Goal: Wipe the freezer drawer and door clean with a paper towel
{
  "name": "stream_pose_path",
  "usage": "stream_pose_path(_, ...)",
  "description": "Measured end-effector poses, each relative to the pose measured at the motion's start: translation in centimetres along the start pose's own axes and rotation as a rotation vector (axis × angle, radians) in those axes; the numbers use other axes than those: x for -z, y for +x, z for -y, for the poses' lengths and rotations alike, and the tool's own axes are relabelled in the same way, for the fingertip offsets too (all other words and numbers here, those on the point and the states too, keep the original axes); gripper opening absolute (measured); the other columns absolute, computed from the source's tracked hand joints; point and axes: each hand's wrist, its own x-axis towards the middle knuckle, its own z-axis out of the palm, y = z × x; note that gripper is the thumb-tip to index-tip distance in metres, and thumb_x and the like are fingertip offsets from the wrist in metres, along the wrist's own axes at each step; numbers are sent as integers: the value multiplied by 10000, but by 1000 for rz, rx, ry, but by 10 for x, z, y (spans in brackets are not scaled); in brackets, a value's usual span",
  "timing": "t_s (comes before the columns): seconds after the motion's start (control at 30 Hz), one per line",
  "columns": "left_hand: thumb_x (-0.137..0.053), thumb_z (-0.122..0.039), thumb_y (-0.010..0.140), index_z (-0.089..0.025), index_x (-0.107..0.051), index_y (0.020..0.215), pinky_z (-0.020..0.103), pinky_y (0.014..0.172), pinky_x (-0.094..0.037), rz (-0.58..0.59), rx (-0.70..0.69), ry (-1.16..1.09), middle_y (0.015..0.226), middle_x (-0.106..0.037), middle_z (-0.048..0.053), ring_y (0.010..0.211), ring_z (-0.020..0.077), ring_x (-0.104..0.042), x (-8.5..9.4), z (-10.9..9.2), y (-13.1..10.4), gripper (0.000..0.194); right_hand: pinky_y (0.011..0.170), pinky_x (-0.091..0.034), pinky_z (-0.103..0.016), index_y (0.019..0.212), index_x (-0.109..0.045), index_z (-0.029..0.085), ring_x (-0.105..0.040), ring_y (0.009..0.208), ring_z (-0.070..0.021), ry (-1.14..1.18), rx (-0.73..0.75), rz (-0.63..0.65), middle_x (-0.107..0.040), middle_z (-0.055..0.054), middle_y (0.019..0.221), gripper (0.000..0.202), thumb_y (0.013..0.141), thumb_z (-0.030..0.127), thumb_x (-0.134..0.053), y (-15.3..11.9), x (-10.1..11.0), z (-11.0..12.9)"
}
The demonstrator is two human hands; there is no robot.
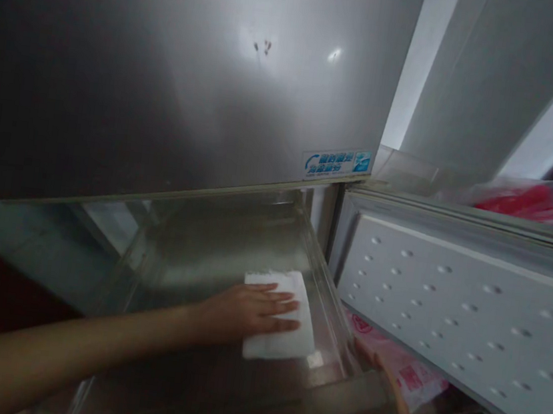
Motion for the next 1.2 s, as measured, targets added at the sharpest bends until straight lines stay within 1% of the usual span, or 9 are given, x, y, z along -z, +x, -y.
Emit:
stream_pose_path(0.1, -319, -216, 1023, -246, -464, 1406, 362, 1199, -282, -39, -65, 24, 1499, -456, 48, 1409, 171, -385, -4, -15, -2, 410, 935, -525, -518, 1373, -460, 211, -559, 1221, -351, -3, 23, 19, -559, -165, 1325, 761, 751, 570, -712, 3, 1, 0)
stream_pose_path(0.17, -314, -227, 1026, -256, -471, 1401, 345, 1212, -257, -24, -108, 37, 1494, -463, 28, 1404, 154, -391, -2, -12, -2, 408, 935, -524, -523, 1369, -461, 206, -570, 1206, -351, -12, 26, 24, -573, -165, 1304, 761, 750, 568, -714, 4, 0, 2)
stream_pose_path(0.27, -306, -197, 1026, -254, -495, 1387, 352, 1220, -236, 2, -180, 40, 1487, -473, 13, 1400, 155, -396, 5, 12, 0, 411, 938, -523, -515, 1379, -447, 203, -568, 1210, -344, -27, 17, 24, -581, -164, 1289, 761, 762, 569, -701, 4, -1, 6)
stream_pose_path(0.33, -307, -161, 1022, -250, -504, 1385, 351, 1210, -252, -9, -151, 24, 1492, -463, 28, 1397, 154, -401, 9, 37, 2, 422, 952, -516, -510, 1372, -450, 200, -562, 1220, -338, -18, 10, 30, -589, -162, 1278, 745, 772, 570, -690, 4, -1, 8)
stream_pose_path(0.53, -396, -137, 992, -288, -507, 1386, 376, 1179, -288, -32, 210, -89, 1508, -433, 27, 1399, 166, -400, 21, 120, 13, 436, 943, -522, -501, 1359, -464, 208, -562, 1221, -338, 21, -9, 22, -602, -156, 1261, 745, 754, 563, -713, 5, -3, 9)
stream_pose_path(0.7, -381, -90, 971, -317, -494, 1392, 424, 1173, -271, -52, 507, -106, 1541, -381, -2, 1417, 215, -370, 30, 150, 20, 492, 971, -495, -519, 1388, -438, 207, -534, 1250, -348, 40, -19, -12, -577, -166, 1299, 756, 779, 591, -671, 4, -9, 12)
stream_pose_path(0.87, -403, -79, 955, -245, -510, 1389, 433, 1164, -307, -75, 479, -136, 1525, -405, 50, 1407, 227, -388, 29, 130, 20, 477, 988, -488, -494, 1397, -414, 204, -505, 1285, -323, 20, -50, -8, -534, -159, 1356, 710, 827, 570, -627, 4, -16, 27)
stream_pose_path(0.97, -395, -72, 962, -167, -509, 1386, 407, 1179, -299, -65, 320, -122, 1499, -442, 98, 1409, 211, -384, 24, 96, 17, 450, 998, -479, -499, 1388, -424, 215, -502, 1288, -321, 18, -64, -13, -518, -151, 1379, 680, 837, 564, -617, 5, -17, 32)
stream_pose_path(1.2, -336, -180, 1014, -207, -477, 1405, 434, 1184, -310, 29, -7, -38, 1499, -442, 89, 1391, 203, -417, 10, 7, -3, 417, 957, -507, -485, 1369, -452, 208, -526, 1257, -337, 14, -26, 14, -535, -158, 1359, 727, 776, 551, -696, 5, -6, 16)
